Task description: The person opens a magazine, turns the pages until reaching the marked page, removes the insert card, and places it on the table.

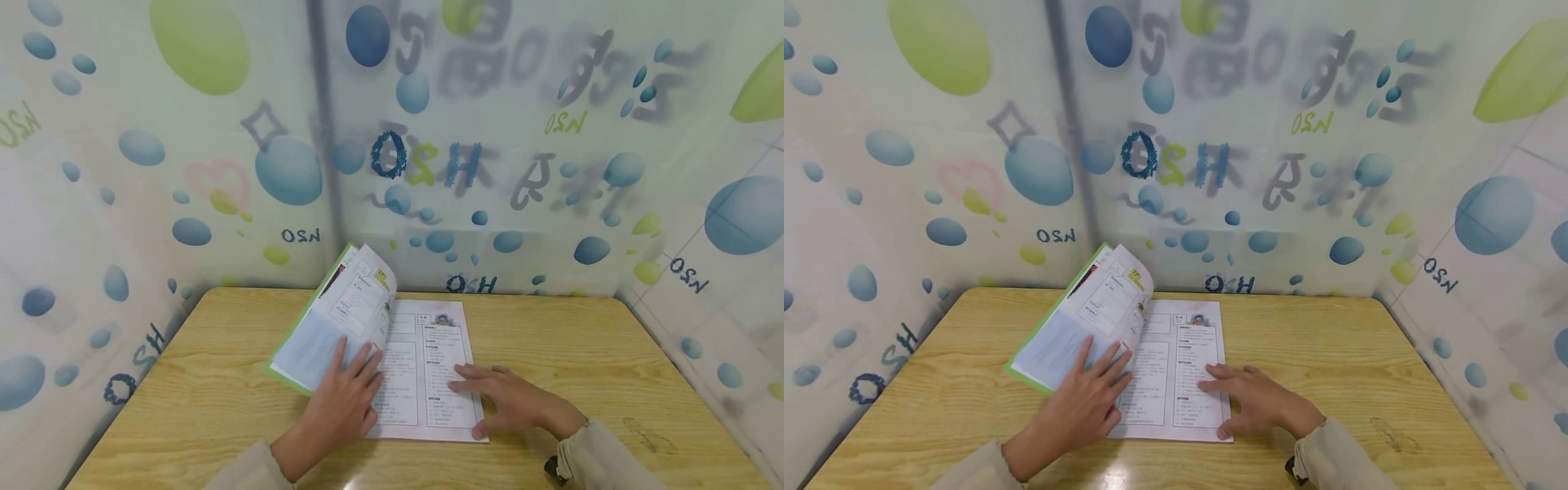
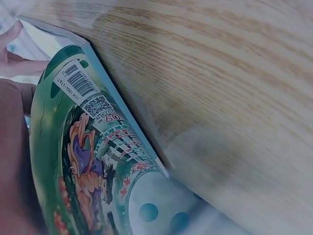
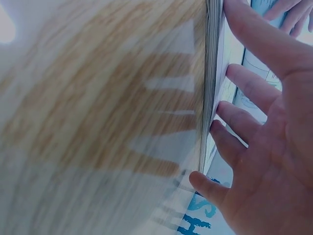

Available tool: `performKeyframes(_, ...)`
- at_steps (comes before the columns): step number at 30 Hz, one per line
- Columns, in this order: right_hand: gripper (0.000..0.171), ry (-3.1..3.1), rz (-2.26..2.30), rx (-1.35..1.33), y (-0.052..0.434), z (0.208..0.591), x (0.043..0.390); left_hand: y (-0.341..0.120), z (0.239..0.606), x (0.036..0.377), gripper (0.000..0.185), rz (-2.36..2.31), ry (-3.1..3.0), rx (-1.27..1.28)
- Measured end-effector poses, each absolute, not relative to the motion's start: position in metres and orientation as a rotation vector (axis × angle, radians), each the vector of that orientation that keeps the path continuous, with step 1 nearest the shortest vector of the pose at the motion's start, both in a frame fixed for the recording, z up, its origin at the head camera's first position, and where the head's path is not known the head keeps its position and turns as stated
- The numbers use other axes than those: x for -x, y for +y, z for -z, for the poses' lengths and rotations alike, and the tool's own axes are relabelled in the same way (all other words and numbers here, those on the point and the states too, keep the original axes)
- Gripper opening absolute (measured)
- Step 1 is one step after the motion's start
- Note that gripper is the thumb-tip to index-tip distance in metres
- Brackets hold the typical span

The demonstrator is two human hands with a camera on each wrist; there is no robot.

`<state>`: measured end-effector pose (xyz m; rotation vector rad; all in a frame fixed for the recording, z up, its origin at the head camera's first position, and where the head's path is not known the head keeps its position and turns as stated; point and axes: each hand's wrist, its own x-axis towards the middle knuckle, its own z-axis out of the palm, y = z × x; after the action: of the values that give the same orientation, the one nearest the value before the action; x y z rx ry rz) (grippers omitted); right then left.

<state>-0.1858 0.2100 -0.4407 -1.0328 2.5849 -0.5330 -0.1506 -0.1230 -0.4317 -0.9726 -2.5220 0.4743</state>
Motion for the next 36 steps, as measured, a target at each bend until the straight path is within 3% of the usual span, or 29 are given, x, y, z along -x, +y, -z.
performKeyframes(5,0.08,2.579,0.544,1.06,0.2111,0.4411,0.1859,-0.1237,0.4344,0.1512,0.041,-0.414,-2.522,0.949)
performKeyframes(20,0.089,2.548,0.564,1.045,0.2131,0.4433,0.1888,-0.127,0.4327,0.1478,0.054,-0.452,-2.652,0.879)
performKeyframes(36,0.086,2.57,0.569,1.092,0.2132,0.4417,0.1865,-0.1312,0.43,0.1459,0.055,-0.383,-2.728,0.871)
